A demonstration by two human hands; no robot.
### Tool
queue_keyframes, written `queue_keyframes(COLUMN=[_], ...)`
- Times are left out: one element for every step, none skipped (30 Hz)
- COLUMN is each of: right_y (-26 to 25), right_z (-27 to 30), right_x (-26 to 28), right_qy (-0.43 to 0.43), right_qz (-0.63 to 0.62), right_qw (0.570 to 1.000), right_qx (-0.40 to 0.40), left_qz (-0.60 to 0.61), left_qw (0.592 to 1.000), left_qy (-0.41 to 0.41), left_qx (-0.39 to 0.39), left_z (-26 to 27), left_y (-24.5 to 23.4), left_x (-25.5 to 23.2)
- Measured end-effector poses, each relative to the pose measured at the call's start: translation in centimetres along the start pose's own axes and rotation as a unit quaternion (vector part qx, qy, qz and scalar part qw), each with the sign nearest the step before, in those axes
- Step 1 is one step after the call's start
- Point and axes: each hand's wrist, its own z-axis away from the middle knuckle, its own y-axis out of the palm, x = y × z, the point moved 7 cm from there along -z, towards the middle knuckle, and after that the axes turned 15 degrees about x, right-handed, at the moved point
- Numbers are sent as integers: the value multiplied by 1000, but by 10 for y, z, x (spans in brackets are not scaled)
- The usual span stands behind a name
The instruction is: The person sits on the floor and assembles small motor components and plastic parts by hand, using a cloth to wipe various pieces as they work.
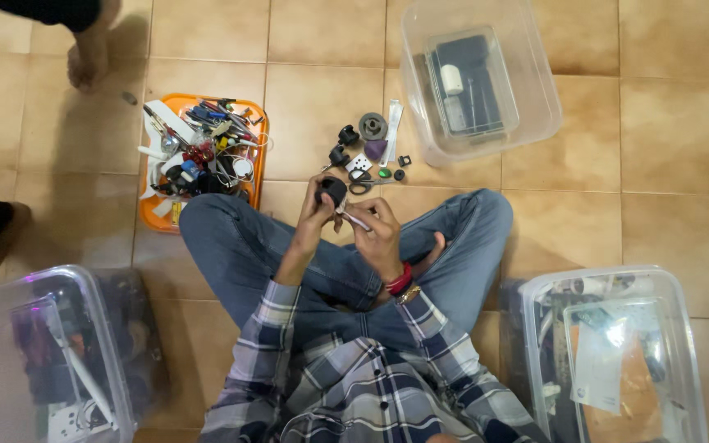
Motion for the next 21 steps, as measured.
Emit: queue_keyframes(right_y=[1,2,3,5,6,8,7,8,8,7,8,7,8,9,9,10,12,16,17,19,19], right_z=[0,-2,-3,-4,-5,-3,0,2,4,7,12,18,19,21,23,22,23,21,21,20,20], right_x=[-12,-26,-41,-58,-77,-97,-117,-138,-159,-177,-193,-205,-215,-222,-227,-228,-228,-229,-231,-232,-233], right_qy=[22,44,65,77,88,99,103,108,111,120,128,137,151,165,179,175,173,170,179,188,198], right_qz=[14,27,41,35,30,24,12,-1,-15,-24,-35,-47,-44,-42,-38,-43,-48,-53,-57,-60,-60], right_qw=[1000,999,997,996,995,993,993,993,993,992,991,989,987,985,983,983,983,983,981,979,977], right_qx=[7,15,22,34,47,60,49,39,29,21,14,8,15,22,31,36,40,43,45,46,45], left_qz=[-18,-36,-55,-82,-108,-135,-232,-326,-417,-458,-499,-538,-547,-553,-555,-553,-552,-545,-538,-531,-529], left_qw=[1000,999,998,995,991,985,964,933,891,868,841,812,799,786,771,772,772,778,784,791,799], left_qy=[-4,-8,-12,-6,0,6,-13,-33,-53,-78,-104,-131,-176,-221,-266,-270,-274,-269,-265,-260,-240], left_qx=[-6,-12,-18,-48,-78,-108,-130,-151,-172,-176,-181,-185,-177,-169,-161,-160,-156,-159,-159,-158,-157], left_z=[-6,-14,-22,-32,-46,-57,-66,-74,-81,-89,-94,-97,-102,-108,-111,-115,-118,-119,-121,-122,-122], left_y=[-7,-15,-27,-45,-65,-84,-100,-115,-131,-143,-155,-165,-174,-177,-180,-179,-178,-179,-176,-176,-174], left_x=[5,10,16,18,20,22,26,30,35,46,58,68,78,88,98,103,106,107,109,110,109])
